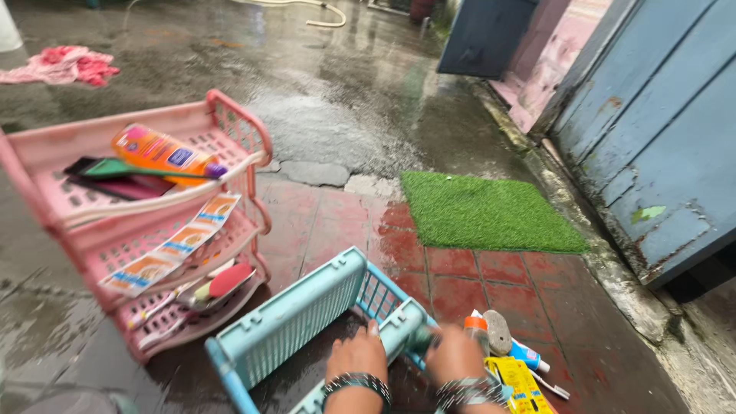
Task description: The person wipes and cleans the surfaces of a multi-tiered plastic storage rack and a smaller blue rack using a cloth.
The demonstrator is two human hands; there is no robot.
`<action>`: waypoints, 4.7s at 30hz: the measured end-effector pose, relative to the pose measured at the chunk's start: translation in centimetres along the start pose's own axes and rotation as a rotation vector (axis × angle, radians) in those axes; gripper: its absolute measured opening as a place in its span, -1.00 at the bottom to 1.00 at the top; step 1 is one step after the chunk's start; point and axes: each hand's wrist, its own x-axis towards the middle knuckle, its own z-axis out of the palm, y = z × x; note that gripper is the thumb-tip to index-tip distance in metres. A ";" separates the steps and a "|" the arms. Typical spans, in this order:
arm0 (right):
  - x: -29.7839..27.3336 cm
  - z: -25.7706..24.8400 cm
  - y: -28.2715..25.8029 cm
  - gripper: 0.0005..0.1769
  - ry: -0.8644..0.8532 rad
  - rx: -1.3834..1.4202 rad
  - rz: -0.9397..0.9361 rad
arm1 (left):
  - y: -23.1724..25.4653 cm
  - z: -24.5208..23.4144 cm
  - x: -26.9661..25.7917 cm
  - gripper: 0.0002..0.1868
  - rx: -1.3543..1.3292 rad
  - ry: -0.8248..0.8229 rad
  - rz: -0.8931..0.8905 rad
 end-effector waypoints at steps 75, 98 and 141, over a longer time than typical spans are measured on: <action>-10.3 0.2 -10.2 -0.55 0.158 0.211 -0.851 | -8.2 -7.7 -8.6 -0.67 0.042 -0.264 -0.288; -7.4 -1.3 -9.3 -0.54 0.148 0.095 -0.769 | -6.8 -4.4 -4.7 -0.63 0.043 -0.130 -0.412; -7.2 -1.8 -12.6 -0.59 0.107 0.287 -0.921 | -16.7 -4.6 -3.6 -0.42 -0.549 -0.180 -0.624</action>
